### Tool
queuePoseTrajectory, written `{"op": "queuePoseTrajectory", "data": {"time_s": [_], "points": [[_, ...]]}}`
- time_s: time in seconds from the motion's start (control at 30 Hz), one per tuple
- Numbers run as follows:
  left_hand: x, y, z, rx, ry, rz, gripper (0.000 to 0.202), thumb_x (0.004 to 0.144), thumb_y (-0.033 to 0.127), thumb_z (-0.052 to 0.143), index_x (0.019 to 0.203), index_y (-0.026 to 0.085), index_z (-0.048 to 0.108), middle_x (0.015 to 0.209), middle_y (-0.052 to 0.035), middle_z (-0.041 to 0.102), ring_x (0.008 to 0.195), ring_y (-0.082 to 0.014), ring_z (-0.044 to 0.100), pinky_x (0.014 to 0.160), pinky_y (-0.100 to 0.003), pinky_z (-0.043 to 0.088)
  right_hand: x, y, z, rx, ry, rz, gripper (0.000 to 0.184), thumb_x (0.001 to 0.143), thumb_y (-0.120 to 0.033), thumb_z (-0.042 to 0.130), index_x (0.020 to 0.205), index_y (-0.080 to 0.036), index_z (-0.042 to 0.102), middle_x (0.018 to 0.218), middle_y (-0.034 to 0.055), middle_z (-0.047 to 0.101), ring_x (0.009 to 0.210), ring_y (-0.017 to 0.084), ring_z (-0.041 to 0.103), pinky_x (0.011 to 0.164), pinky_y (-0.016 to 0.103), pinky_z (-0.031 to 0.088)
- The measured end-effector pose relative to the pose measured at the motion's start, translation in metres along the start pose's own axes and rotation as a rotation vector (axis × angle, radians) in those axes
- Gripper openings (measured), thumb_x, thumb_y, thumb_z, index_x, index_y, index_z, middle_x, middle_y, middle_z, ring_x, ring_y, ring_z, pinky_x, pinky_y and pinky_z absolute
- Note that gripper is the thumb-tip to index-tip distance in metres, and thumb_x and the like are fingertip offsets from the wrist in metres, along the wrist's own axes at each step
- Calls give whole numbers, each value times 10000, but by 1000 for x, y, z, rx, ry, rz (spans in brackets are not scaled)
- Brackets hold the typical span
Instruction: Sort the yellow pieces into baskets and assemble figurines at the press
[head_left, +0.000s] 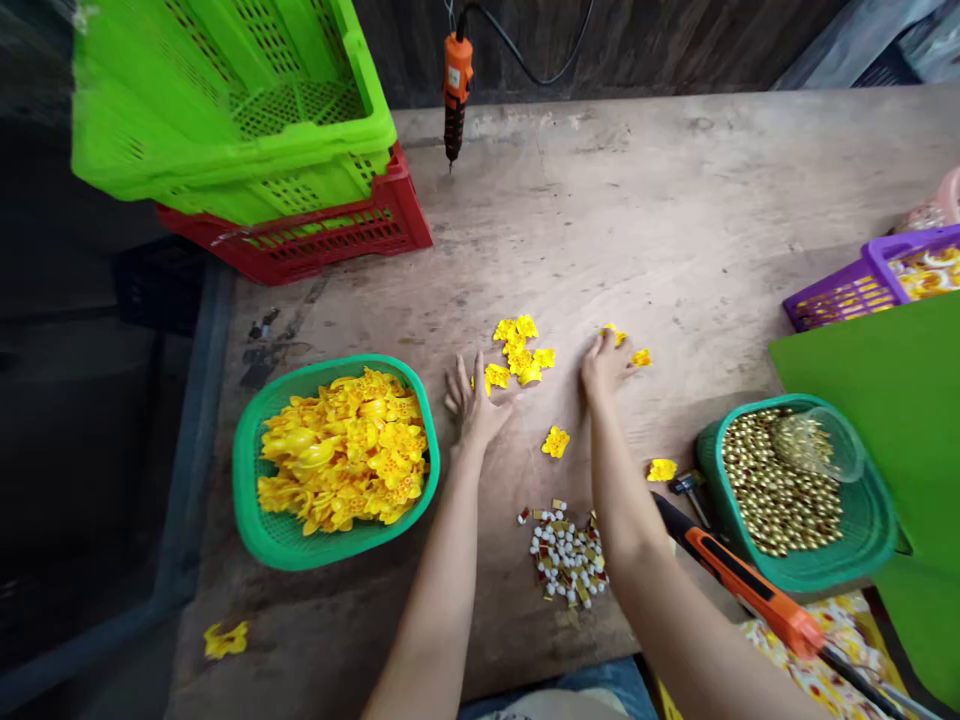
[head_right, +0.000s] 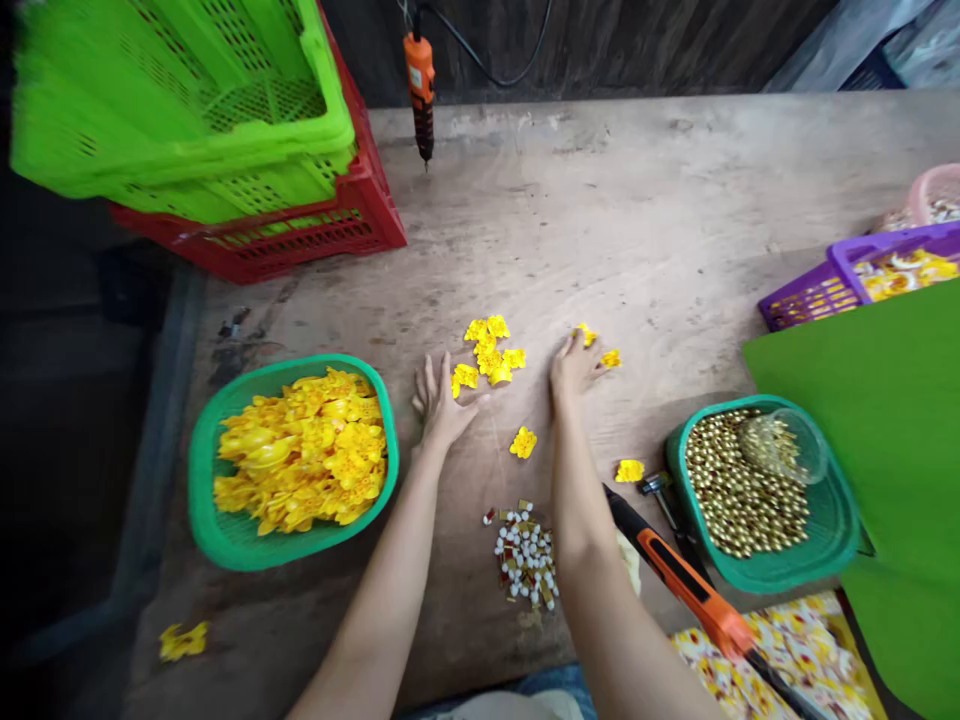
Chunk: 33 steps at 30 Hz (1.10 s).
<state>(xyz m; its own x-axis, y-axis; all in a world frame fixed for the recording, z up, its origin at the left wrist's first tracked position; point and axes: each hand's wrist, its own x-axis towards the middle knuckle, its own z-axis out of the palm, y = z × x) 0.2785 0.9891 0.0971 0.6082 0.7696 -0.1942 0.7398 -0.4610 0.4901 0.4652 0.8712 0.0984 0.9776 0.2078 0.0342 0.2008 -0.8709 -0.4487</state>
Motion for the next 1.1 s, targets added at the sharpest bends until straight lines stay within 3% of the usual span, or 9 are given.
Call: {"op": "queuePoseTrajectory", "data": {"time_s": [0.17, 0.23, 0.3, 0.47, 0.53, 0.7, 0.83, 0.97, 1.1], "points": [[33, 2, -2, 134, -141, 164, 1325, 546, 556, 891, 1604, 361, 117, 1697, -98, -138, 1531, -480, -101, 1163, -691, 174, -36, -23, 13, 148, 6, 20, 441, 1003, -444, 327, 1287, -288, 626, 1447, 151, 464, 1352, 324, 419, 1076, 623, 321], [41, 3, -2, 131, -146, 201, 1350, 533, 567, 894, 1608, 346, 108, 1697, -104, -129, 1532, -479, -99, 1172, -682, 157, -35, -18, 16, 188, 51, 108, 469, 991, -457, 340, 1357, -283, 577, 1540, 161, 390, 1407, 351, 363, 1084, 673, 278], [48, 5, 1, 106, -126, 221, 1291, 590, 606, 850, 1612, 316, 116, 1704, -110, -62, 1543, -461, -47, 1189, -656, 143, -24, -15, 24, 239, -5, 115, 492, 986, -443, 343, 1401, -261, 537, 1602, 163, 331, 1453, 348, 323, 1101, 693, 244], [69, 11, 18, -7, -29, 279, 839, 883, 591, 557, 1594, 264, 255, 1685, -88, 198, 1559, -381, 91, 1219, -594, 141, 11, -33, 53, 355, -326, -349, 438, 975, -377, 436, 1377, -266, 569, 1548, 86, 479, 1475, 238, 364, 1183, 554, 237], [75, 12, 28, -74, 33, 285, 697, 936, 531, 488, 1562, 258, 349, 1659, -78, 285, 1556, -359, 137, 1226, -577, 144, 14, -44, 62, 431, -417, -441, 399, 968, -372, 465, 1312, -261, 634, 1460, 71, 582, 1467, 227, 388, 1197, 525, 238], [68, 22, 57, -497, 237, 288, 634, 967, 547, 394, 1476, 180, 484, 1536, -153, 479, 1456, -266, 401, 1210, -448, 293, -15, -62, 74, 1005, -449, -196, 475, 937, -530, 461, 1073, -184, 757, 1215, 91, 738, 1195, 209, 648, 1090, 405, 450], [46, 37, 69, -810, 379, 229, 603, 957, 591, 412, 1377, 193, 584, 1417, -143, 575, 1337, -238, 527, 1154, -399, 396, -45, -64, 70, 1311, -410, 41, 456, 807, -582, 619, 924, -172, 781, 1124, 88, 768, 1113, 216, 682, 1081, 403, 471], [20, 47, 48, -885, 446, 242, 520, 957, 551, 469, 1298, 197, 640, 1313, -136, 635, 1250, -234, 587, 1100, -400, 458, -65, -70, 41, 1431, -384, 127, 305, 724, -459, 744, 846, -182, 785, 1122, 84, 769, 1121, 236, 683, 1090, 420, 465], [-20, 42, -10, -814, 649, 289, 412, 971, 399, 516, 1319, 207, 628, 1356, -133, 609, 1281, -230, 571, 1091, -396, 470, -99, -103, -3, 1509, -486, 21, 235, 765, -420, 744, 831, -200, 795, 1121, 73, 768, 1140, 241, 680, 1071, 401, 484]]}}
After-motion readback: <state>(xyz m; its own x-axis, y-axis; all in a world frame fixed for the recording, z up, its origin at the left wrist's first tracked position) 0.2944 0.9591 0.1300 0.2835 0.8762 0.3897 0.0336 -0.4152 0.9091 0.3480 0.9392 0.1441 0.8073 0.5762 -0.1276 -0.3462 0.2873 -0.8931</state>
